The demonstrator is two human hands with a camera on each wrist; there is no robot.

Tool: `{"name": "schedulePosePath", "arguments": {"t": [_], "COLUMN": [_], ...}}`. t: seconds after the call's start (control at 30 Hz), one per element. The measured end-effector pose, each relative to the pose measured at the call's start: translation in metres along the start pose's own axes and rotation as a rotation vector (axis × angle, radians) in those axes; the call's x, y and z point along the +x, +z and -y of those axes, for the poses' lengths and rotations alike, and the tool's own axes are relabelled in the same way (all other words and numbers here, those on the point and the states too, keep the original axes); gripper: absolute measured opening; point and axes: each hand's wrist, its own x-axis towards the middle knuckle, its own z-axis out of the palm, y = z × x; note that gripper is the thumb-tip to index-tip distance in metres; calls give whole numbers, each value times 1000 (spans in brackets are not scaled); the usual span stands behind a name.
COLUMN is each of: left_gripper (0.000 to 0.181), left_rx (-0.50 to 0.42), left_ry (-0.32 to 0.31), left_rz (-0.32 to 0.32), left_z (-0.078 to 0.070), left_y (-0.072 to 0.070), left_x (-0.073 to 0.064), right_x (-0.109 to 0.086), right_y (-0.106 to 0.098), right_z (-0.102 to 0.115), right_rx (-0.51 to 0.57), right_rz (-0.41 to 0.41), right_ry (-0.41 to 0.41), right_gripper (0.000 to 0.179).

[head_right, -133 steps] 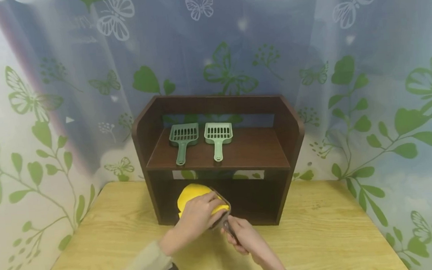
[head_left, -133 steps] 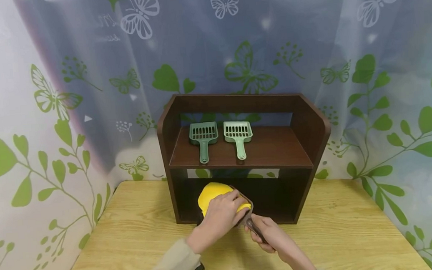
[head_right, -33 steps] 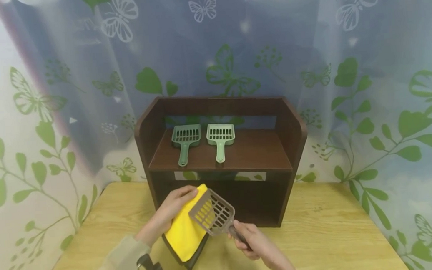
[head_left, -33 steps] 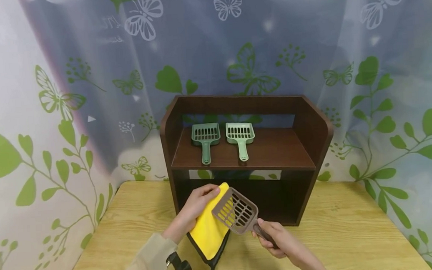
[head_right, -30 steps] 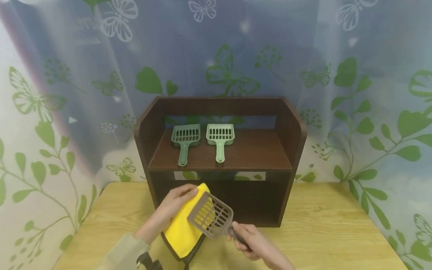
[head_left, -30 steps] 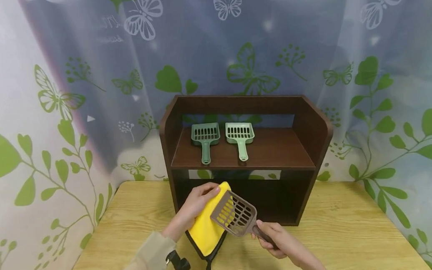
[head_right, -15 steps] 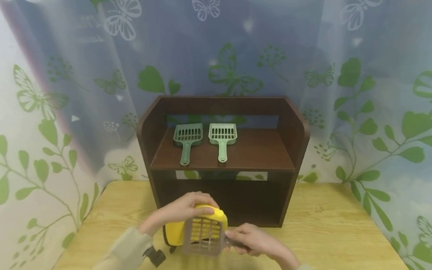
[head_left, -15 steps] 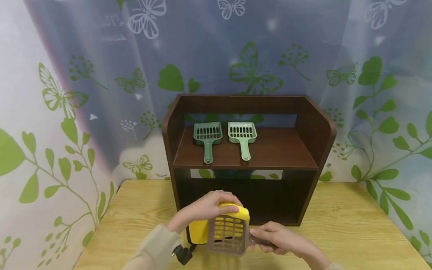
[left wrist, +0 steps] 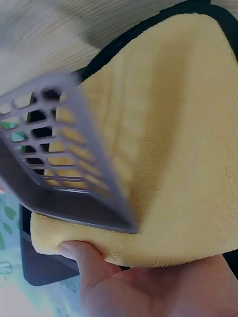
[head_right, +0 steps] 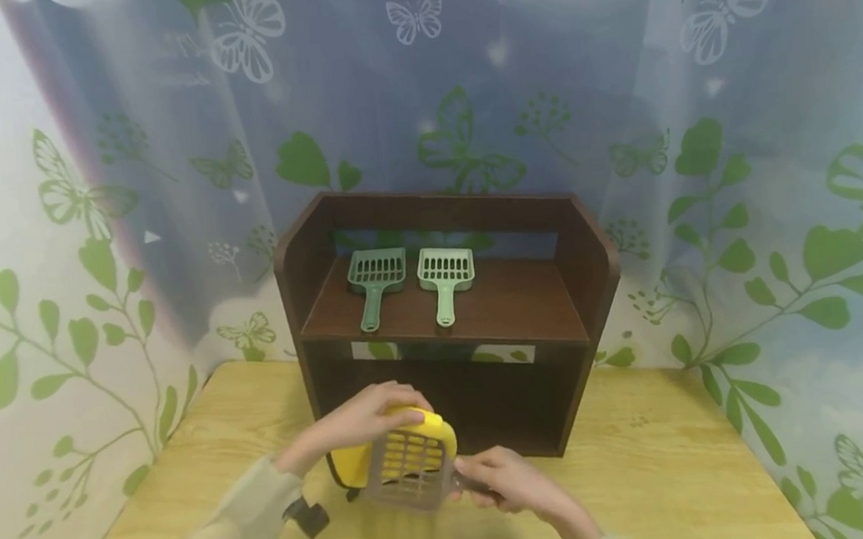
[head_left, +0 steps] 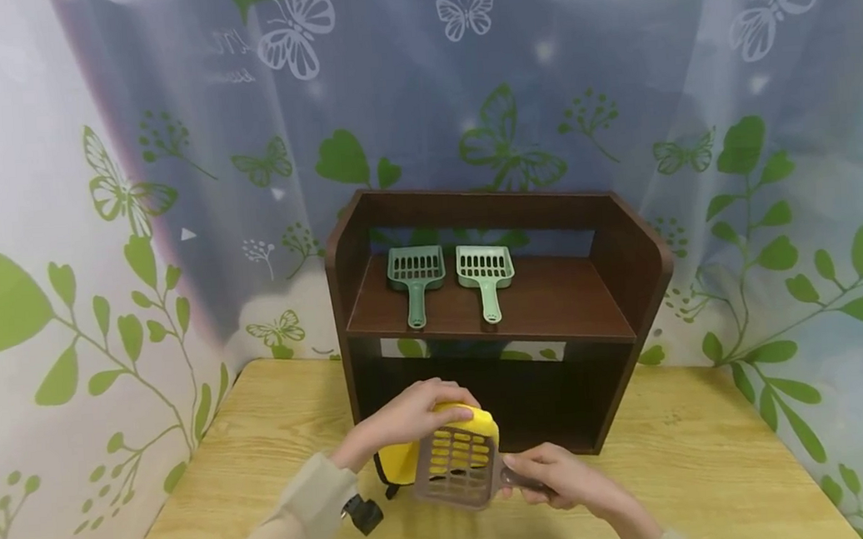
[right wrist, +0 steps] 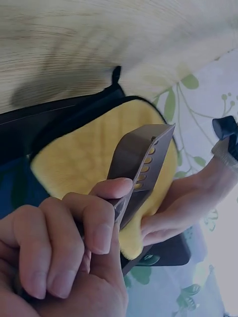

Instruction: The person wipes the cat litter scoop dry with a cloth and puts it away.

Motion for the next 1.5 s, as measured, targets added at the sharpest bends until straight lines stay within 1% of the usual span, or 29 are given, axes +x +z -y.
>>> {"name": "schedulePosePath", "arguments": {"t": [0.1,0.17,0.23,0.3,0.37,0.4,0.47,0.57,0.63,0.73,0.83,0.97,1.07,1.2,1.3,1.4,1.43,1.5], "left_gripper": [23,23,24,24,24,25,25,25,24,25,28,32,33,30,27,25,24,23], "left_rx": [-18,-37,-65,-102,-140,-151,-166,-172,-187,-237,-280,-292,-295,-322,-308,-270,-259,-252], "left_ry": [-28,-43,-55,-79,-102,-111,-149,-208,-252,-298,-332,-348,-342,-364,-385,-374,-366,-349], "left_rz": [-36,-60,-95,-145,-209,-244,-320,-426,-484,-538,-561,-600,-645,-723,-801,-860,-869,-868], "left_z": [6,9,11,12,12,12,10,9,8,6,3,1,0,-3,-7,-11,-12,-15], "left_y": [-3,-4,-5,-5,-4,-3,0,7,12,19,25,33,40,49,56,62,65,69], "left_x": [-7,-12,-14,-15,-15,-15,-14,-12,-10,-7,-2,4,8,14,19,23,24,24], "right_x": [-8,-12,-16,-20,-22,-23,-24,-23,-22,-19,-15,-7,0,11,20,27,30,34], "right_y": [-5,-9,-12,-13,-13,-12,-9,-2,3,11,18,32,46,65,76,82,84,84], "right_z": [-5,-9,-13,-17,-20,-22,-25,-27,-29,-30,-31,-30,-28,-24,-18,-12,-10,-5], "right_rx": [11,28,67,132,217,259,340,445,522,629,694,723,727,745,761,763,760,753], "right_rz": [-15,-8,5,25,41,43,30,-18,-56,-105,-162,-249,-335,-439,-504,-573,-600,-643], "right_ry": [13,9,3,-1,-1,0,2,0,-5,-24,-52,-61,-55,-71,-92,-110,-116,-124], "right_gripper": [52,52,52,51,48,47,45,43,43,42,40,39,40,41,42,44,44,44]}}
